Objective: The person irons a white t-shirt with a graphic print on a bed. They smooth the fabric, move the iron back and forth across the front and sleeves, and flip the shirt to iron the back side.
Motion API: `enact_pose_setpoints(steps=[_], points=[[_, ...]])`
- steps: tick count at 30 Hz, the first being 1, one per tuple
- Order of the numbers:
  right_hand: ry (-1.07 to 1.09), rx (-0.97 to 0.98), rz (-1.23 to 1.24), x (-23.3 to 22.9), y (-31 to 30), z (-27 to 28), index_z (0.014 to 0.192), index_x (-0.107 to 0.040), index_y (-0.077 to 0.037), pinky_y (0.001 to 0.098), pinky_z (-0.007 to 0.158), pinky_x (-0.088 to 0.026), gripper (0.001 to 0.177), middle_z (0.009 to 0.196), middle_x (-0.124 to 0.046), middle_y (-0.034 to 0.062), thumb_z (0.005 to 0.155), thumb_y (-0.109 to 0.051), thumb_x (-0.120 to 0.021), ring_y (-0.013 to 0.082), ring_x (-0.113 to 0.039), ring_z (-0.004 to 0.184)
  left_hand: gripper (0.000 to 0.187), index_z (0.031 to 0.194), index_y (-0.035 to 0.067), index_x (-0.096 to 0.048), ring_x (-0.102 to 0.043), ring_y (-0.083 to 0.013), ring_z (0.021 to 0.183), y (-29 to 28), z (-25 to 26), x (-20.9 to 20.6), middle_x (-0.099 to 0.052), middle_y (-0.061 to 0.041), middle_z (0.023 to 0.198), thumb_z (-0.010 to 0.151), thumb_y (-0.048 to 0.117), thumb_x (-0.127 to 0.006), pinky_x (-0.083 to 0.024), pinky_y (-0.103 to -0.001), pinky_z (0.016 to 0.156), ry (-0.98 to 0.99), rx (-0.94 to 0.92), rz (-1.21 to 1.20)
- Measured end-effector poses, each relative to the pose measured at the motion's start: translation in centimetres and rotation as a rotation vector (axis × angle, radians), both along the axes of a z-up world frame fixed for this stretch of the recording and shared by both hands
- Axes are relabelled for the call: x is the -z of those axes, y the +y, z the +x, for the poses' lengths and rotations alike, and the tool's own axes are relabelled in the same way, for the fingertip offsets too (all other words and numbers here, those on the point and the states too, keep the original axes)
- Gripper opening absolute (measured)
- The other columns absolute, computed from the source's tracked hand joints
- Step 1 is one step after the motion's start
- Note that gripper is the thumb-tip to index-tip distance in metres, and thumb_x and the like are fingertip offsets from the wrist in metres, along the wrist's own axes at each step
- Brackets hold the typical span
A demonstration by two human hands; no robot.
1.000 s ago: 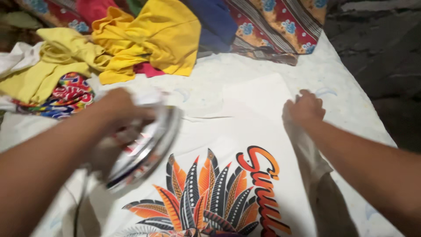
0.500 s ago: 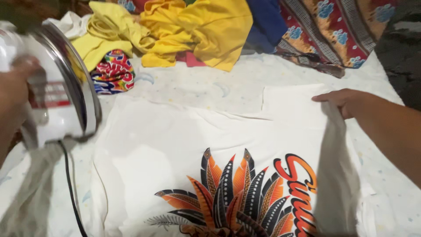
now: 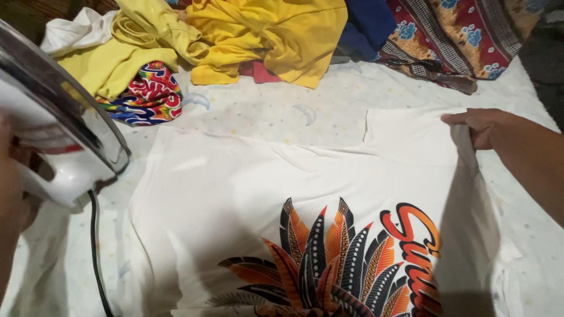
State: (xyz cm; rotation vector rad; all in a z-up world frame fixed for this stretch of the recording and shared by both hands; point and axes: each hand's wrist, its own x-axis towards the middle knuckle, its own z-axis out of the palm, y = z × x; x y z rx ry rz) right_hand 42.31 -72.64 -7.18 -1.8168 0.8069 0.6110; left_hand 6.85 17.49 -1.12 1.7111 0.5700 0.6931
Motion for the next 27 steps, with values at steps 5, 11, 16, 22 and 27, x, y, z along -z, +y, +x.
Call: enact_pose_setpoints(steps=[5,11,16,22,27], points=[[-0.041,-0.040,-0.030,0.9,-0.6,0.8,0.111,-0.055,0.001,0.0609,0.073,-0.048,0.042,0.103,-0.061,0.0152,0.094,-0.033,-0.071,0.0302,-0.060,0.084,0.030,0.133,0.006,-0.061,-0.056,-0.0131,0.100,-2.3,-6.7,0.7,-0.060,0.000,0.111,0.119,0.031,-0.052,-0.051,-0.035,0.089,0.015,-0.037,0.029],[-0.154,0.011,-0.027,1.1,-0.3,0.6,0.125,-0.049,-0.009,0.0548,0.084,-0.050,0.045,0.117,-0.058,0.0060,0.093,-0.030,-0.073,0.0220,-0.056,0.099,0.041,0.127,0.017,-0.063,-0.056,-0.0149,0.096,-8.7,-8.6,-4.1,-0.064,0.000,0.114,0.106,0.052,-0.061,-0.043,-0.040,0.072,0.361,-0.435,-0.122],[-0.138,-0.029,-0.053,-2.2,1.9,-2.9,0.138,-0.050,0.002,0.0427,0.098,-0.051,0.068,0.131,-0.057,0.0186,0.095,-0.043,-0.074,0.0291,-0.059,0.115,0.055,0.131,0.008,-0.064,-0.066,-0.0423,0.103,-11.5,-8.6,-6.7,-0.070,-0.019,0.111,0.104,0.056,-0.068,-0.040,-0.049,0.064,0.451,-0.539,-0.127],[-0.049,-0.205,-0.322,-5.5,4.2,-9.7,0.135,-0.058,0.009,0.0512,0.094,-0.052,0.068,0.128,-0.061,0.0317,0.094,-0.042,-0.075,0.0414,-0.061,0.112,0.053,0.137,0.013,-0.061,-0.063,-0.0368,0.106,-12.0,-8.6,-6.6,-0.066,-0.013,0.118,0.103,0.054,-0.067,-0.043,-0.050,0.070,0.455,-0.552,-0.125],[-0.122,-0.157,-0.260,-3.5,1.3,-11.3,0.124,-0.052,0.001,0.0575,0.088,-0.057,0.055,0.119,-0.062,0.0257,0.088,-0.030,-0.081,0.0394,-0.065,0.100,0.050,0.141,0.018,-0.058,-0.060,-0.0329,0.112,-10.7,-7.4,-6.7,-0.063,-0.007,0.126,0.103,0.050,-0.064,-0.042,-0.051,0.077,0.389,-0.460,-0.031]])
